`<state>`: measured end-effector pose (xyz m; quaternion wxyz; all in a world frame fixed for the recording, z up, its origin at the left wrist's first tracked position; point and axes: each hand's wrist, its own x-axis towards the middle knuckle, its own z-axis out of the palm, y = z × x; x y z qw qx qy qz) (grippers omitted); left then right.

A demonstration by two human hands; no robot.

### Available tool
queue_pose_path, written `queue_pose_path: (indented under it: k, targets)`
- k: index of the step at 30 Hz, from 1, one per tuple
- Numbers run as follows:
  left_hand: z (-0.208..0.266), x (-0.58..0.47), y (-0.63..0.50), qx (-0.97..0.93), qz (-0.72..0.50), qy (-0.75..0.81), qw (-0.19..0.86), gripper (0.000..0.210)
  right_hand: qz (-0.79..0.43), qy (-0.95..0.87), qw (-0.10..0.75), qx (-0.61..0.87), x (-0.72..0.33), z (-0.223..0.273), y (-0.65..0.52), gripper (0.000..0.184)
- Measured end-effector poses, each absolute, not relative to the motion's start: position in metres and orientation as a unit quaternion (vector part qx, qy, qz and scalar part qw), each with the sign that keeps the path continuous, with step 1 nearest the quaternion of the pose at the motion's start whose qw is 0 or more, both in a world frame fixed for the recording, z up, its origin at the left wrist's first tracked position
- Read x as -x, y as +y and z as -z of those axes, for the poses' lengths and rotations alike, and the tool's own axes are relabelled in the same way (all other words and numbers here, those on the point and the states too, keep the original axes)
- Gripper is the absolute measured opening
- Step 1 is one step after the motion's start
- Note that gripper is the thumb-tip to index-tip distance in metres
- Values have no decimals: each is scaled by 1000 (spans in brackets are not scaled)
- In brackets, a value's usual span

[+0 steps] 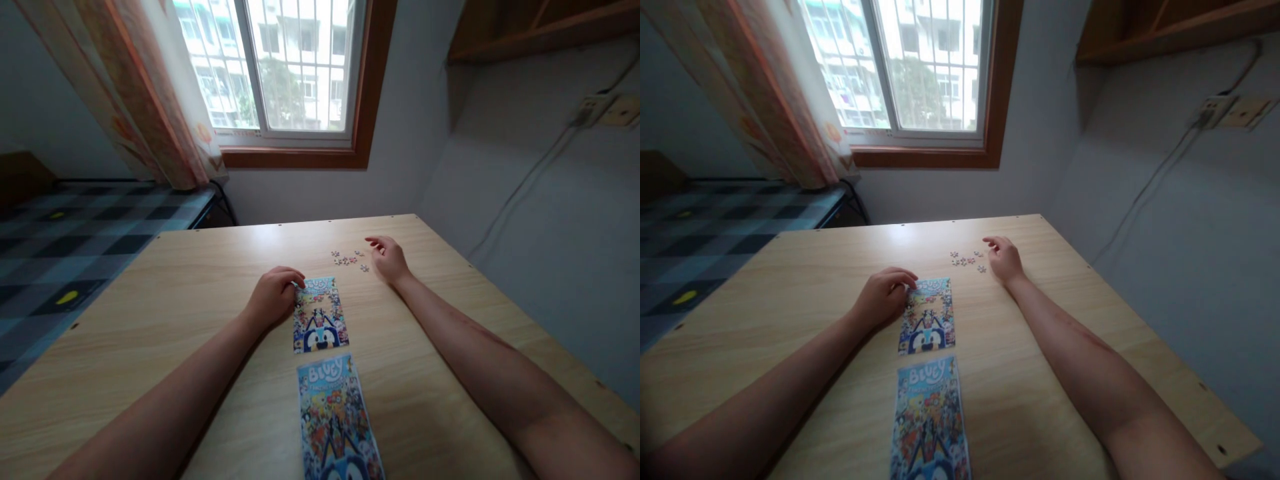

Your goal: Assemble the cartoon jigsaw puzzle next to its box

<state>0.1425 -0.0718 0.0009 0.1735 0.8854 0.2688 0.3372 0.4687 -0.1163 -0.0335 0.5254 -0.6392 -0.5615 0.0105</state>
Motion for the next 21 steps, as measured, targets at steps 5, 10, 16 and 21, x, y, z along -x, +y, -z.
queue_pose_path:
  k: [5, 10, 16, 21]
  targets:
    - [-1, -141, -69, -874, -345, 298, 170, 29, -99, -572, 493, 647, -472, 43, -110, 42]
    - [-1, -140, -68, -869, -346, 313, 164, 29, -97, -624, 468, 619, -470, 43, -111, 35]
    - [0, -141, -67, -867, -349, 319, 158, 30, 33, -699, 327, 634, -446, 30, -125, 35]
    - [-2, -141, -69, -865, -351, 325, 151, 30, 44, -732, 247, 634, -423, 24, -133, 47]
